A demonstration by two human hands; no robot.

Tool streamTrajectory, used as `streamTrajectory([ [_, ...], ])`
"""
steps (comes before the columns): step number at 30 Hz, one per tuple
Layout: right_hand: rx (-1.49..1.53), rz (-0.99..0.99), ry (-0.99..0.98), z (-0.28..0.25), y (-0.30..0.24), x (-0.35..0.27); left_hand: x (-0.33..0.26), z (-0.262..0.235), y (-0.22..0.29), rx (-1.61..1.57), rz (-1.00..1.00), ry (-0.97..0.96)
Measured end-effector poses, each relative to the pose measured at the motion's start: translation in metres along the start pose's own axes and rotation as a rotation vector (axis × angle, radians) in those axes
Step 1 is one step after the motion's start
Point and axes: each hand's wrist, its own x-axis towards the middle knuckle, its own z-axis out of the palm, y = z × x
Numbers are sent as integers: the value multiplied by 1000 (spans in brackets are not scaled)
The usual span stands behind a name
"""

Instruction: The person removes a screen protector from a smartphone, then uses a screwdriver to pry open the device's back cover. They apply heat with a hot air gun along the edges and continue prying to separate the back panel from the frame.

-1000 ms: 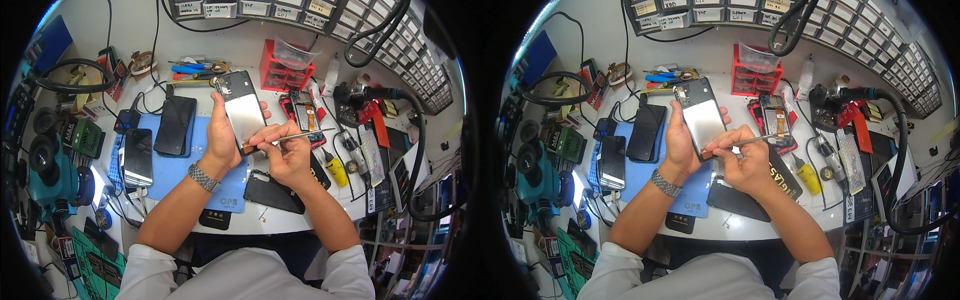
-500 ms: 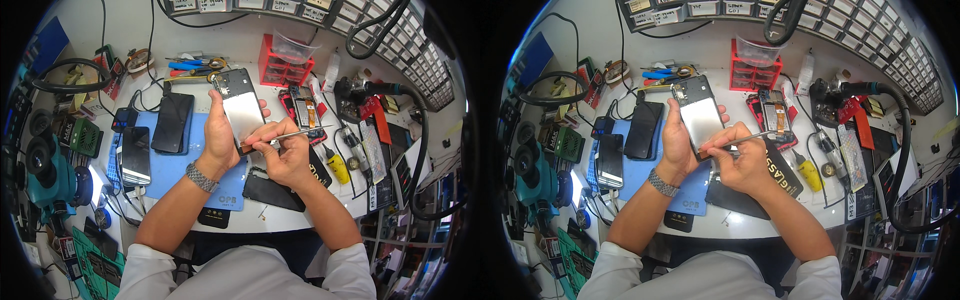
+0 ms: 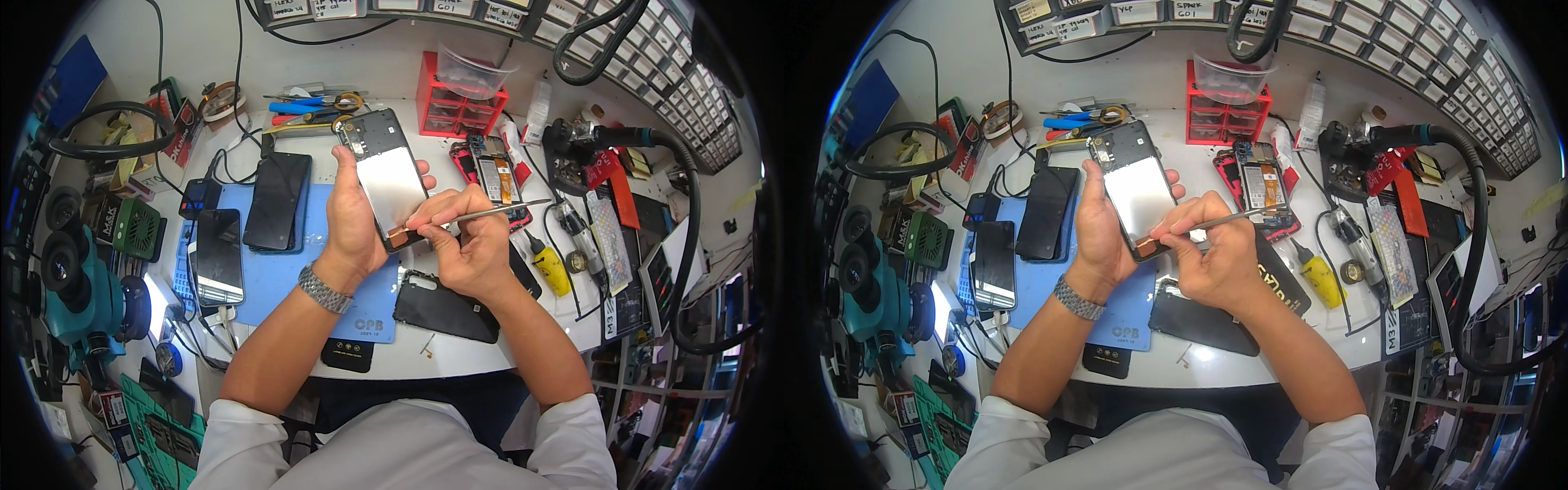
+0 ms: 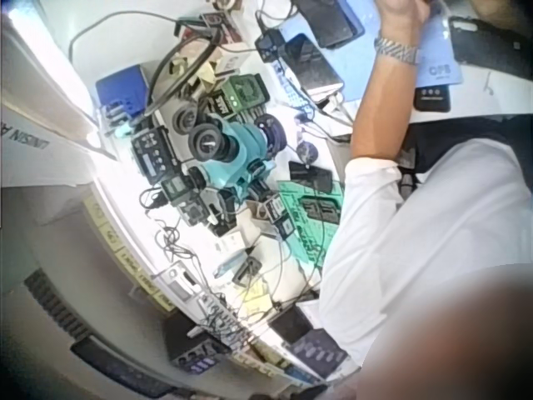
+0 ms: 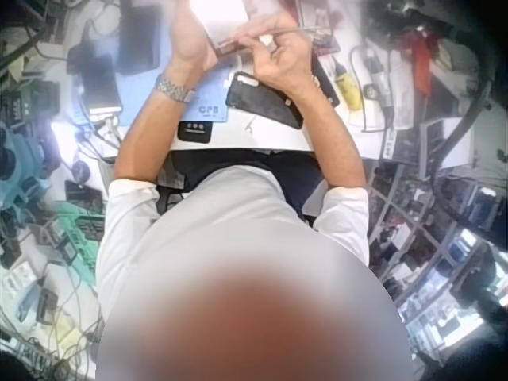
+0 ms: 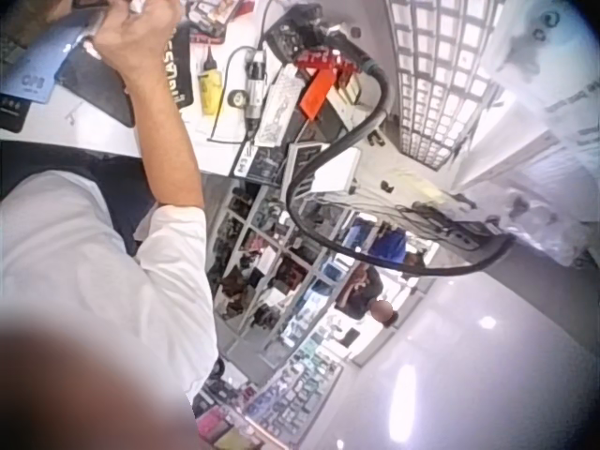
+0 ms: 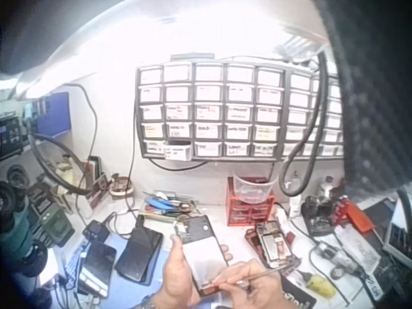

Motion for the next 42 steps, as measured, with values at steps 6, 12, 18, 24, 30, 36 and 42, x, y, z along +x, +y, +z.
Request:
streamTrajectory([
  [6, 52, 49, -21, -7, 4, -2, -2, 4, 1, -8, -7, 4],
  [12, 111, 61, -17, -4, 4, -4, -2, 2, 1, -14, -3, -10],
  [18, 176, 64, 100, 8, 0, -3, -3, 2, 1, -22, -20, 1],
  [24, 172, 69, 110, 13, 2, -4, -5, 2, 3, 7, -16, -4],
  [30, 196, 129, 103, 14, -3, -3, -5, 4, 4, -4, -28, -11],
  [36, 190, 168, 35, 12, -11, -4, -7, 7, 4, 46, -44, 24],
  [42, 242, 222, 40, 11, -10, -4, -5, 3, 3, -10, -37, 14],
])
